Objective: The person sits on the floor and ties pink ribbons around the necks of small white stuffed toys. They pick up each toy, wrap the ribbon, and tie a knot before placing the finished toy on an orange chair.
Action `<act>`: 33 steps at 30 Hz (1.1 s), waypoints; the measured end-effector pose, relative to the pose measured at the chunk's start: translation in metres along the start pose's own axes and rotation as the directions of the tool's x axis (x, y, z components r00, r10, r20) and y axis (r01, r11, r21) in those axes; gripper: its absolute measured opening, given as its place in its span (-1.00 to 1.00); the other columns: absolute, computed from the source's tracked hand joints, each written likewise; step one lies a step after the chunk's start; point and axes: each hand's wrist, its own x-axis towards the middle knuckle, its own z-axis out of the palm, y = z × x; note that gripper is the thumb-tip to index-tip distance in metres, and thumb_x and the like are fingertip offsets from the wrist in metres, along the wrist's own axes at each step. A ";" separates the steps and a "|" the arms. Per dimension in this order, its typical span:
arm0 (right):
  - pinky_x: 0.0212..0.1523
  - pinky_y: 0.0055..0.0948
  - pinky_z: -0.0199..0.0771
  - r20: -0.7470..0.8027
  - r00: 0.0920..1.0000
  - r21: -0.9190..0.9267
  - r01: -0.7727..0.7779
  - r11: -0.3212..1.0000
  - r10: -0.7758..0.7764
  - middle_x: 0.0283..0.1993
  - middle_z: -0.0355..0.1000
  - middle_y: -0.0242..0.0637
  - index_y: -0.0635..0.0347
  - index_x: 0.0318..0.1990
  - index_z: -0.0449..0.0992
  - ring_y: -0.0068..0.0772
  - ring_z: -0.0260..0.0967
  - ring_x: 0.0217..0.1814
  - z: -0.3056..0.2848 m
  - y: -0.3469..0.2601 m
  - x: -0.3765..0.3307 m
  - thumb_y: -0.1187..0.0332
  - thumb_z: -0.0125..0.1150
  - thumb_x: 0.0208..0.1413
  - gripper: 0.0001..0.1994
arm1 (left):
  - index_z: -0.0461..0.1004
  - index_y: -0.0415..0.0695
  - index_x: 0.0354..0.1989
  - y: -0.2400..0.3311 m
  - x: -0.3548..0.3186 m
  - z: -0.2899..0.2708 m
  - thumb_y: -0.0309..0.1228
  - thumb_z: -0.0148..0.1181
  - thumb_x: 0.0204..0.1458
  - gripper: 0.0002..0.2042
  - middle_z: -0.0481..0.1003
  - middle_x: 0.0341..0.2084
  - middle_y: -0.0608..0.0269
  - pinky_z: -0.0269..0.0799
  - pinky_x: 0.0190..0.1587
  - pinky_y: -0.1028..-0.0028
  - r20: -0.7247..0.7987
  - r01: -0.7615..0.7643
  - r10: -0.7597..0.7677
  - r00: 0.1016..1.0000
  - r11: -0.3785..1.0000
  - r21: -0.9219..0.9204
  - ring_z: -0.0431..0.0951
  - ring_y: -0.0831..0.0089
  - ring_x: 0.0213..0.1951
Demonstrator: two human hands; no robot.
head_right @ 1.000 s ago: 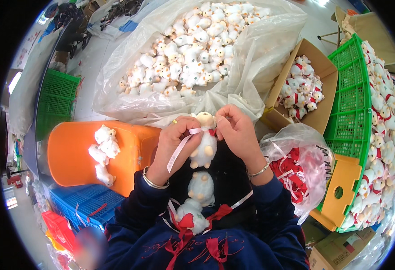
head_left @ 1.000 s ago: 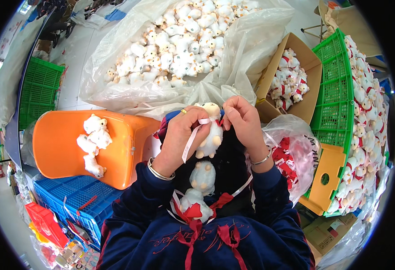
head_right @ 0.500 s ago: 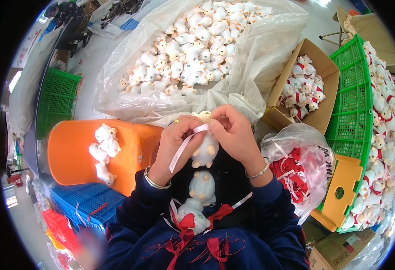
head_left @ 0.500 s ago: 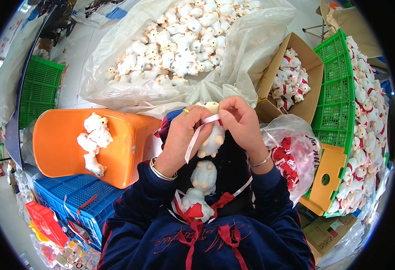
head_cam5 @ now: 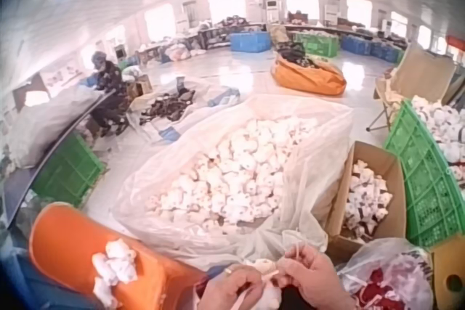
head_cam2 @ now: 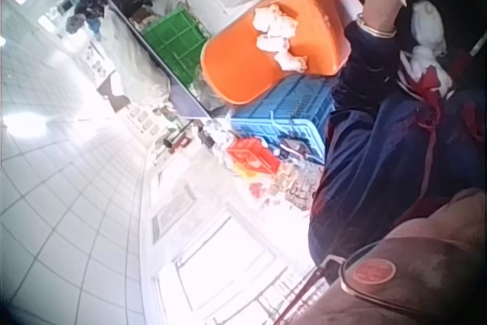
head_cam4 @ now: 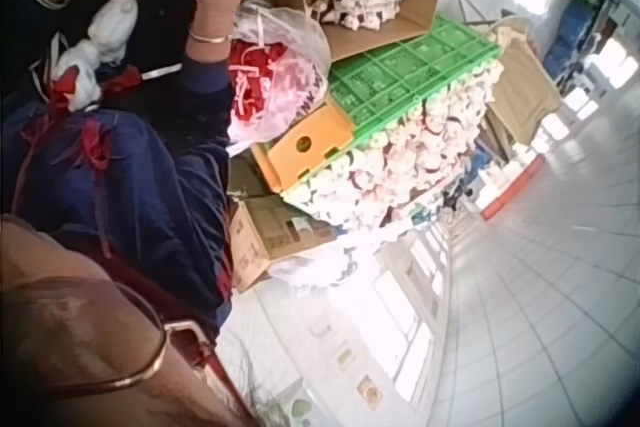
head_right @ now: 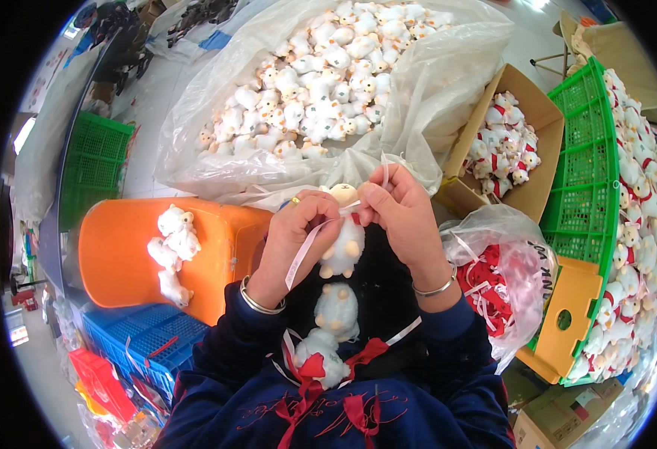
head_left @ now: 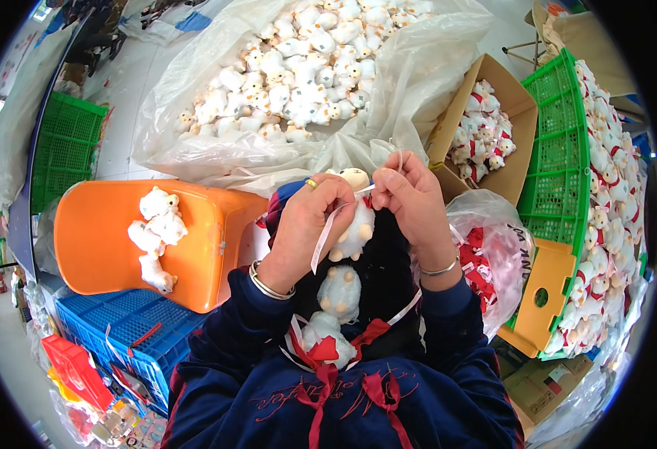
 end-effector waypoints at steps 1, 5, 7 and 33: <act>-0.30 -0.59 0.38 -0.006 1.000 -0.194 0.012 0.981 -0.013 -0.31 0.45 -0.43 0.28 -0.13 0.49 -0.64 0.33 -0.36 -0.001 -0.003 0.000 0.43 0.16 0.34 -0.90 | 0.50 -0.20 -0.29 0.001 0.000 -0.001 -0.65 0.31 0.05 -0.87 0.51 -0.26 0.25 0.41 -0.27 0.57 0.004 0.004 -0.004 1.000 1.000 0.018 0.48 0.55 -0.35; -0.36 -0.58 0.30 0.031 0.998 -0.766 -0.015 0.643 0.061 -0.43 0.40 -0.47 0.26 -0.26 0.55 -0.66 0.26 -0.43 -0.004 -0.024 -0.004 0.33 0.18 0.30 -0.83 | 0.50 -0.18 -0.30 0.000 0.000 0.000 -0.65 0.32 0.03 -0.86 0.51 -0.25 0.23 0.42 -0.27 0.54 -0.007 -0.067 0.068 0.998 0.995 0.075 0.49 0.48 -0.34; -0.38 -0.56 0.29 0.046 0.985 -0.862 -0.045 0.504 0.166 -0.51 0.36 -0.50 0.27 -0.35 0.55 -0.67 0.24 -0.46 -0.009 -0.032 -0.004 0.29 0.18 0.28 -0.77 | 0.48 -0.17 -0.31 0.003 0.002 -0.001 -0.63 0.32 0.00 -0.85 0.50 -0.28 0.21 0.44 -0.23 0.40 -0.001 -0.132 0.133 0.991 0.981 0.142 0.50 0.28 -0.27; -0.30 -0.56 0.34 0.217 0.935 -0.064 -0.273 0.960 0.281 -0.31 0.49 -0.27 0.20 -0.43 0.47 -0.53 0.34 -0.33 0.003 -0.029 -0.001 0.33 0.04 0.34 -0.73 | 0.47 -0.15 -0.30 0.009 0.003 0.003 -0.67 0.35 -0.05 -0.79 0.52 -0.28 0.16 0.53 -0.23 0.34 0.007 -0.277 0.288 0.958 0.913 0.299 0.58 0.21 -0.21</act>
